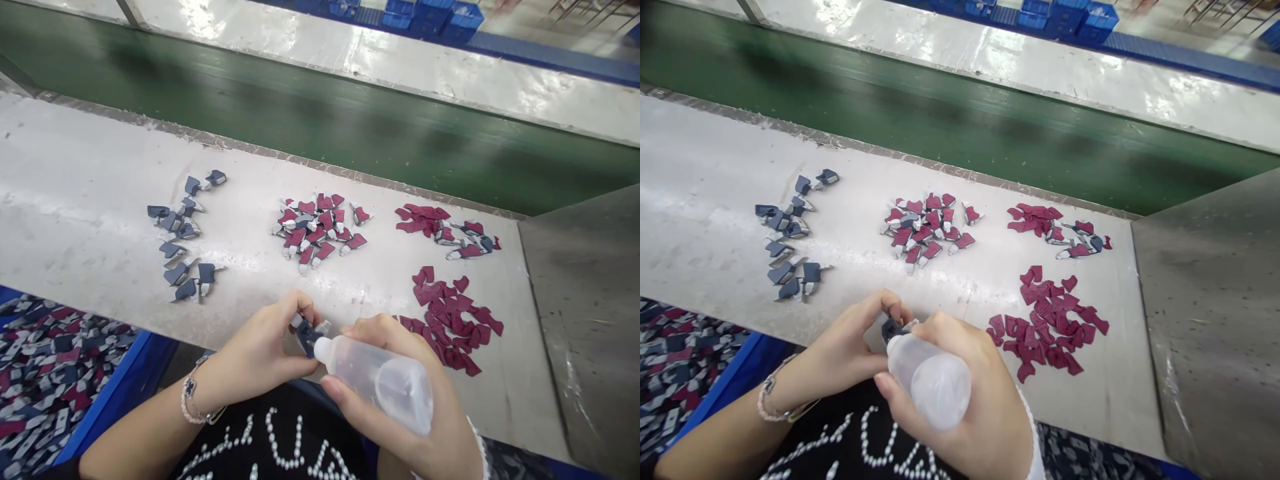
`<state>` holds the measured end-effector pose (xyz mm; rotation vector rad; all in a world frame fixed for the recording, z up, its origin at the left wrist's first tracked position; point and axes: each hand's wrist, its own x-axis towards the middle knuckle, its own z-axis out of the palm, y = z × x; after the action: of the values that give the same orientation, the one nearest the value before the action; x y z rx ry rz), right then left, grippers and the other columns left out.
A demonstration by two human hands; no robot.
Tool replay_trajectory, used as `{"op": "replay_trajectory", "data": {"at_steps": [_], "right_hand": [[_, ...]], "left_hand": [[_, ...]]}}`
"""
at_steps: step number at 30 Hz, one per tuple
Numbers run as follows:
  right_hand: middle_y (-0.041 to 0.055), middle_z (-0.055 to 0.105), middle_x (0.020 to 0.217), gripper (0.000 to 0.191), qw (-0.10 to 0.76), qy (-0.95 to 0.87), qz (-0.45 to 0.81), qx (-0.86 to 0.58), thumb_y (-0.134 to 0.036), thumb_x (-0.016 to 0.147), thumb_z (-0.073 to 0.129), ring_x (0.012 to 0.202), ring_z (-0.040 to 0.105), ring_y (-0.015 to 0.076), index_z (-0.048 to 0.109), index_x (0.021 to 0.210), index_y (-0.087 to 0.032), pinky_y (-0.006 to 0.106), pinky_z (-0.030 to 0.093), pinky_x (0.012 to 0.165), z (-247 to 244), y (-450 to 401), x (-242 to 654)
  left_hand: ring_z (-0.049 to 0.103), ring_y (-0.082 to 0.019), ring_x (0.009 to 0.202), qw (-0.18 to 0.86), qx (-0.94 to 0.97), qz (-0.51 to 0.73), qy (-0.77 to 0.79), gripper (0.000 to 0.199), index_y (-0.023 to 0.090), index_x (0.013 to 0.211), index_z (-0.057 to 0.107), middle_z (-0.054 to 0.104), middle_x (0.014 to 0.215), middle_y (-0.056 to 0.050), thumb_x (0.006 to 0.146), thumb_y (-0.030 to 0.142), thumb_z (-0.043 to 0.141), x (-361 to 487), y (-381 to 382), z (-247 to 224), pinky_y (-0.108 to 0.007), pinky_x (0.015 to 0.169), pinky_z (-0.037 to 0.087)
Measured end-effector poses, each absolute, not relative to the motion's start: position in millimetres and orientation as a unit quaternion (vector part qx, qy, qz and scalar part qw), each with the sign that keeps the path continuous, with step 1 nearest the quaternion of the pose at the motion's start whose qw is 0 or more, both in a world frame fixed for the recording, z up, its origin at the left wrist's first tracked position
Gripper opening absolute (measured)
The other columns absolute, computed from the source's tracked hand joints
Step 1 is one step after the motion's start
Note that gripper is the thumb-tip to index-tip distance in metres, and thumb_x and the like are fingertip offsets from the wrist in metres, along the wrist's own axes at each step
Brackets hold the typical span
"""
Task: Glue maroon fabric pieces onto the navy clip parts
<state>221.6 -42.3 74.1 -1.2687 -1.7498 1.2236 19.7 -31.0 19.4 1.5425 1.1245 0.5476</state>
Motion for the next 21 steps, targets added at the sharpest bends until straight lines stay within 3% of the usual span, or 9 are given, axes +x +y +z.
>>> {"op": "replay_trajectory", "data": {"at_steps": [11, 15, 21], "right_hand": [[-0.0043, 0.062, 0.07, 0.02, 0.32, -0.657, 0.493, -0.471, -0.031, 0.082, 0.076, 0.056, 0.06, 0.0129, 0.058, 0.088, -0.024, 0.025, 0.047, 0.05, 76.3, -37.8, 219.2], [-0.0035, 0.062, 0.07, 0.021, 0.336, -0.642, 0.493, -0.482, -0.03, 0.081, 0.076, 0.051, 0.059, 0.0128, 0.058, 0.089, -0.024, 0.025, 0.046, 0.045, 77.7, -40.0, 223.8], [-0.0037, 0.062, 0.074, 0.021, 0.33, -0.644, 0.496, -0.481, -0.029, 0.082, 0.076, 0.057, 0.06, 0.0129, 0.058, 0.091, -0.025, 0.024, 0.047, 0.05, 75.4, -38.0, 222.5]], "left_hand": [[0.064, -0.019, 0.088, 0.557, 0.649, 0.226, 0.467, 0.036, 0.025, 0.096, 0.048, 0.065, 0.098, 0.001, 0.075, 0.013, 0.074, 20.6, -29.7, 22.1, -0.033, 0.078, 0.049], [0.065, -0.02, 0.088, 0.538, 0.658, 0.235, 0.471, 0.032, 0.024, 0.096, 0.049, 0.066, 0.097, -0.001, 0.078, 0.02, 0.075, 19.8, -28.0, 24.1, -0.033, 0.077, 0.05], [0.067, -0.02, 0.089, 0.546, 0.658, 0.225, 0.466, 0.033, 0.024, 0.098, 0.049, 0.068, 0.101, -0.001, 0.079, 0.026, 0.077, 19.0, -27.6, 25.7, -0.031, 0.074, 0.05]]}}
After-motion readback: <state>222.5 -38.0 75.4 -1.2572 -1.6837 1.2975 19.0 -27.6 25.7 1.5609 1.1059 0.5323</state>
